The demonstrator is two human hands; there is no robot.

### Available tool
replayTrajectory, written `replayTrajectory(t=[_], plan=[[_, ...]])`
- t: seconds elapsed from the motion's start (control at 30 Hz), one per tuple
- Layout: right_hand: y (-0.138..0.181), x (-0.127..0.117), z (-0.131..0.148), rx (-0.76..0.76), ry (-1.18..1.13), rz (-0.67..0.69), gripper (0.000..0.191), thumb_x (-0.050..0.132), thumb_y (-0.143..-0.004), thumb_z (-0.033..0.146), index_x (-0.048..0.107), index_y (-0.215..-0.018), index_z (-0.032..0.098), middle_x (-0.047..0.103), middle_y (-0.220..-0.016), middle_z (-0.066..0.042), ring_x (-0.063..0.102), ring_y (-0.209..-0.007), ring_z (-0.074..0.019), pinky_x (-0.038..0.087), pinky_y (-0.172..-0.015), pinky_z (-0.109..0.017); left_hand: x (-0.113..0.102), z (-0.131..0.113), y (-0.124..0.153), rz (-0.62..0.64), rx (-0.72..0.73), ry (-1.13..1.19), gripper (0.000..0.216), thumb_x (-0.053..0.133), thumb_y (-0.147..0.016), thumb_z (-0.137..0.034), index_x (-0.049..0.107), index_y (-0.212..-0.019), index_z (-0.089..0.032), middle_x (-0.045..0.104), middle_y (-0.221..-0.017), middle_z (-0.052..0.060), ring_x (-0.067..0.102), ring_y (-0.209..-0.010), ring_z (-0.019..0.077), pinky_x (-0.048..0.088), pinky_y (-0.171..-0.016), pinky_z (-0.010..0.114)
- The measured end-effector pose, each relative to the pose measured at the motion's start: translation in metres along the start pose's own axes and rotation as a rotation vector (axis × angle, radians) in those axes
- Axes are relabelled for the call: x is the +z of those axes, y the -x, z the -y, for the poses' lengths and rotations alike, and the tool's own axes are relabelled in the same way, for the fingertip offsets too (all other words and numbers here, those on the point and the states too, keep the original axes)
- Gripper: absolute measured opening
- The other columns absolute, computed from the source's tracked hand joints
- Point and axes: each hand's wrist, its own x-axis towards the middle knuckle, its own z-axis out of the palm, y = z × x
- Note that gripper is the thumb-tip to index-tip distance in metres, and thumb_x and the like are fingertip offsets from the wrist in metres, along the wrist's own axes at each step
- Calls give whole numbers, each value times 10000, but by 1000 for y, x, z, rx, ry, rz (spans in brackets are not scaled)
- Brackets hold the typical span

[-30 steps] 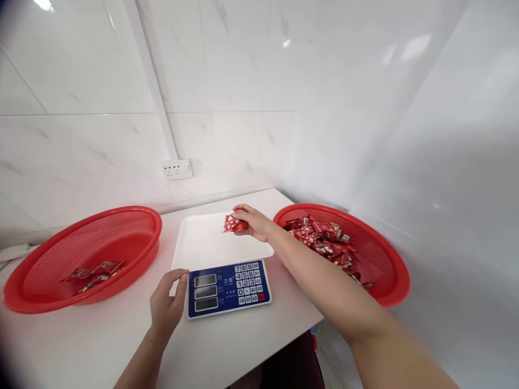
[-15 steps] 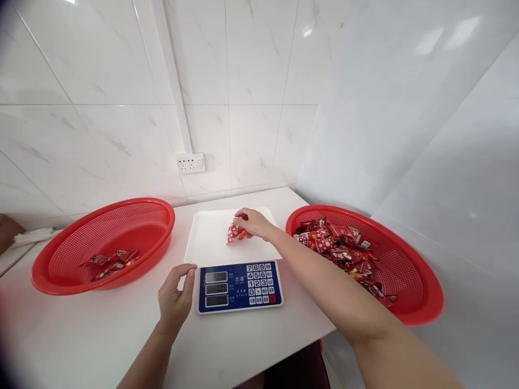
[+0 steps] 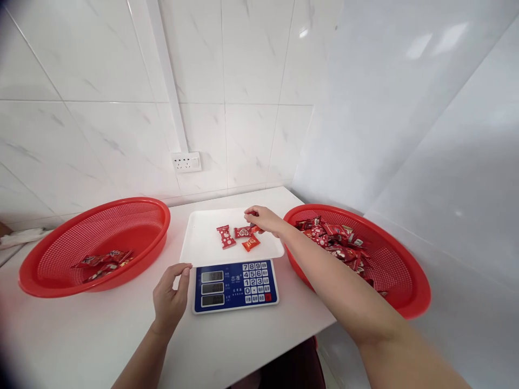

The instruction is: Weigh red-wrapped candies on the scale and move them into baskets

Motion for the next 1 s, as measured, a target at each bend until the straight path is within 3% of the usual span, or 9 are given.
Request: replayTrajectory(t=[0.3,0.47,0.63,0.77,0.87,1.0], plan=[[11,4,-2,-91,193,97,541,647,-750,333,449,-1241,221,565,-1068,-85,557,-737,-125,418,-477,-185,1,1,0,-8,41,5,95,509,-841,-141,595,-863,-174,661,-774,23,631,-738,130,517,-680,246],[14,14,2,-116,216,264,517,654,-741,271,483,-1225,207,617,-1101,-84,598,-804,-146,447,-548,-202,1,2,0,-8,33,8,97,508,-843,-141,596,-857,-180,659,-770,20,629,-742,129,516,-690,250],[13,17,-1,-208,408,171,253,612,-759,207,641,-1010,183,672,-977,-62,620,-820,-166,472,-650,-248,2,3,1,-12,25,18,95,510,-842,-151,599,-852,-184,660,-768,19,630,-739,131,517,-685,252],[15,17,-2,-270,448,82,189,592,-783,218,669,-953,187,675,-931,-51,613,-869,-170,461,-765,-279,2,4,1,-10,29,26,96,514,-838,-150,601,-855,-186,660,-768,20,629,-736,134,517,-685,259],[18,11,-1,-266,439,-1,202,558,-818,266,663,-967,179,681,-890,-50,619,-725,-144,475,-666,-265,2,4,1,-14,9,40,96,516,-834,-157,607,-846,-187,661,-760,20,629,-731,137,514,-681,264],[19,1,-6,-149,379,-60,189,560,-818,263,651,-944,156,684,-812,-59,584,-553,-116,474,-532,-250,2,5,2,-27,-46,41,107,505,-844,-177,612,-844,-182,660,-771,26,628,-749,141,510,-694,273]])
